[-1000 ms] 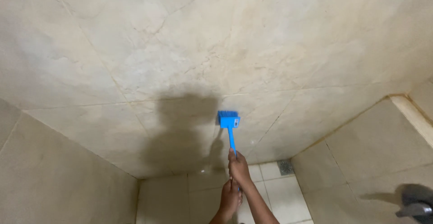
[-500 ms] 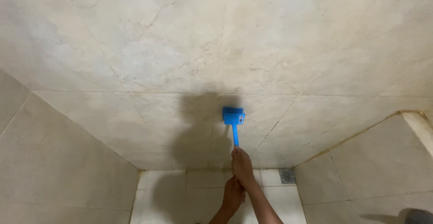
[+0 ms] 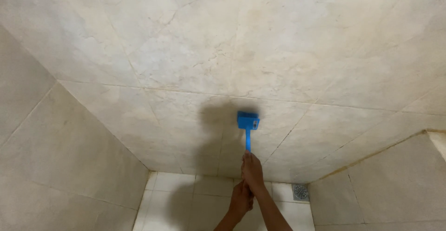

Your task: The person scrubs the tiled walls of a shower using a blue long-handled brush. They focus on the grout lines and the area around the shower fixture, moving the brush in back-and-forth motions.

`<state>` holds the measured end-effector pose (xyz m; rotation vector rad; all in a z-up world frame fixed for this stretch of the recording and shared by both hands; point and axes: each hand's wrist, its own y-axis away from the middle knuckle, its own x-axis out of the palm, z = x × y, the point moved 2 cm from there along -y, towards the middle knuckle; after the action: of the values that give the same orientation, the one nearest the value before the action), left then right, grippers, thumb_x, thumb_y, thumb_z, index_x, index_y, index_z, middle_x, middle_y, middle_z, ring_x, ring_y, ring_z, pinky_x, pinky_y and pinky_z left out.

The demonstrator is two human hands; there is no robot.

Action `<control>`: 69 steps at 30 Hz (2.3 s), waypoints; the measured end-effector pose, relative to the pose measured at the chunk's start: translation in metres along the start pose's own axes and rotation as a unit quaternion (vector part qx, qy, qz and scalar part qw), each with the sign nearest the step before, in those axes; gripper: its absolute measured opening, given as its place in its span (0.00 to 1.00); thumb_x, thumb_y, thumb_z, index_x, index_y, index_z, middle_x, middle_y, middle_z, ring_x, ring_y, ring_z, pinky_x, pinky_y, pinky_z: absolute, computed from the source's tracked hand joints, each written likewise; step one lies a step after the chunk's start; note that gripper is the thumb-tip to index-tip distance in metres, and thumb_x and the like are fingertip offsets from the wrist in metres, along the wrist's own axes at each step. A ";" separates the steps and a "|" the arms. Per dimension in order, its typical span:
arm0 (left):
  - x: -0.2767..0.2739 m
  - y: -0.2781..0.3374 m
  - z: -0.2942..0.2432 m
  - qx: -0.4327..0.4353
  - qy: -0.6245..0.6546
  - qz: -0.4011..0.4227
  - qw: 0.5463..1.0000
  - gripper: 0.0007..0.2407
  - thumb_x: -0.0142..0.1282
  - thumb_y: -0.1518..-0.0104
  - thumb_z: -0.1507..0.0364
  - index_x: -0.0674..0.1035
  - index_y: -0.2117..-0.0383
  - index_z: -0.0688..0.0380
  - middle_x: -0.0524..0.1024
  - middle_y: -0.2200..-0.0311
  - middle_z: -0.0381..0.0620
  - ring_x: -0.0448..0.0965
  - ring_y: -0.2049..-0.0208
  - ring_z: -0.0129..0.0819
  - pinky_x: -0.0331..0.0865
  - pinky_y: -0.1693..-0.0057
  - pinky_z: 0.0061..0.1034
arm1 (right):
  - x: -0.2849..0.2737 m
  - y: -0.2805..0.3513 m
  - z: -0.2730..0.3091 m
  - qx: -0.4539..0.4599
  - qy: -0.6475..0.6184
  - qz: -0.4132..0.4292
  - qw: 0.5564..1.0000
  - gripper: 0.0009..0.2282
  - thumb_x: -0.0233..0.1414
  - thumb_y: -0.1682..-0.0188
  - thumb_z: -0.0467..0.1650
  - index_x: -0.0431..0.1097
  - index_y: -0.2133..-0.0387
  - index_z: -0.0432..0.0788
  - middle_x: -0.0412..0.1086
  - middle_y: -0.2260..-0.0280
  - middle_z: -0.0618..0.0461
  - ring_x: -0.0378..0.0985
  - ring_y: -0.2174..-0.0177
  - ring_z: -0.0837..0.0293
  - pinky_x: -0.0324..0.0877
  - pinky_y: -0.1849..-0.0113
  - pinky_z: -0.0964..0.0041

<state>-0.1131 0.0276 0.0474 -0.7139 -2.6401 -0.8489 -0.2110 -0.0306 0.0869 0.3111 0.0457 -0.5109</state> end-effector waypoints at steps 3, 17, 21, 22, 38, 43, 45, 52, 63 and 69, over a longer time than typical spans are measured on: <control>-0.001 -0.003 0.004 0.017 0.002 0.004 1.000 0.18 0.39 0.29 0.58 0.71 0.72 0.57 0.67 0.83 0.41 0.62 0.87 0.27 0.58 0.78 0.27 | -0.002 -0.006 -0.009 -0.011 0.000 -0.012 1.000 0.20 0.40 0.43 0.45 0.65 0.74 0.44 0.56 0.88 0.56 0.58 0.90 0.62 0.56 0.85 0.65; 0.007 0.001 0.002 -0.024 -0.008 0.005 1.000 0.17 0.36 0.28 0.61 0.70 0.73 0.56 0.67 0.84 0.40 0.59 0.88 0.26 0.55 0.80 0.26 | -0.011 0.007 0.003 0.025 -0.010 -0.005 1.000 0.19 0.41 0.43 0.46 0.65 0.72 0.43 0.59 0.87 0.55 0.61 0.88 0.61 0.59 0.84 0.63; 0.007 0.001 0.001 -0.029 -0.005 0.008 1.000 0.16 0.36 0.28 0.62 0.70 0.72 0.55 0.67 0.84 0.40 0.58 0.87 0.25 0.54 0.79 0.25 | -0.013 0.010 0.007 0.034 -0.014 -0.013 0.999 0.20 0.41 0.44 0.46 0.64 0.72 0.43 0.59 0.86 0.55 0.61 0.88 0.61 0.60 0.83 0.63; 0.006 0.001 0.001 -0.028 -0.015 0.010 0.999 0.16 0.37 0.28 0.62 0.70 0.73 0.56 0.66 0.84 0.40 0.58 0.87 0.25 0.54 0.79 0.25 | -0.013 0.008 0.003 0.029 -0.003 -0.008 1.000 0.20 0.40 0.43 0.47 0.64 0.72 0.43 0.59 0.86 0.56 0.61 0.87 0.61 0.61 0.83 0.63; 0.014 -0.001 0.008 0.006 -0.053 0.025 0.998 0.20 0.36 0.30 0.56 0.71 0.72 0.57 0.67 0.83 0.41 0.60 0.87 0.27 0.58 0.79 0.26 | -0.023 0.005 -0.004 0.008 -0.018 -0.026 0.999 0.20 0.40 0.43 0.45 0.64 0.75 0.44 0.58 0.87 0.56 0.60 0.88 0.61 0.58 0.84 0.63; 0.013 -0.003 0.015 -0.016 -0.043 0.026 0.999 0.19 0.36 0.29 0.56 0.71 0.72 0.55 0.67 0.83 0.40 0.60 0.87 0.26 0.57 0.78 0.26 | -0.026 0.000 -0.017 0.015 -0.007 -0.032 0.999 0.19 0.41 0.43 0.44 0.64 0.76 0.44 0.58 0.87 0.57 0.61 0.88 0.61 0.59 0.83 0.62; 0.015 -0.001 0.013 -0.020 -0.042 0.025 0.999 0.18 0.36 0.29 0.57 0.71 0.72 0.55 0.67 0.83 0.39 0.60 0.86 0.26 0.57 0.78 0.26 | -0.028 -0.003 -0.024 0.016 -0.005 -0.032 0.999 0.19 0.41 0.43 0.44 0.64 0.76 0.45 0.58 0.87 0.57 0.61 0.88 0.61 0.59 0.83 0.62; 0.030 0.001 0.008 -0.050 -0.024 0.027 0.998 0.18 0.36 0.28 0.58 0.68 0.73 0.55 0.65 0.84 0.40 0.59 0.87 0.27 0.56 0.79 0.26 | -0.039 -0.006 -0.022 0.011 -0.003 -0.013 1.000 0.20 0.40 0.42 0.45 0.64 0.76 0.44 0.58 0.87 0.57 0.60 0.88 0.62 0.57 0.83 0.64; 0.032 -0.015 0.035 -0.037 -0.001 0.035 0.999 0.16 0.35 0.28 0.60 0.70 0.71 0.55 0.66 0.84 0.41 0.59 0.88 0.26 0.57 0.80 0.25 | -0.052 -0.016 -0.043 -0.060 0.049 -0.046 0.996 0.20 0.42 0.42 0.44 0.65 0.76 0.43 0.60 0.85 0.57 0.63 0.86 0.63 0.61 0.82 0.65; 0.048 -0.008 0.030 -0.057 -0.026 0.042 0.997 0.17 0.34 0.28 0.61 0.69 0.71 0.57 0.68 0.82 0.42 0.64 0.86 0.28 0.63 0.77 0.29 | -0.064 -0.009 -0.035 0.002 0.070 -0.041 0.997 0.19 0.41 0.43 0.44 0.67 0.73 0.43 0.62 0.85 0.55 0.66 0.86 0.62 0.62 0.82 0.64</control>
<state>-0.1606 0.0575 0.0393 -0.8807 -2.6037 -0.9749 -0.2700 0.0030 0.0583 0.3503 0.1930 -0.5698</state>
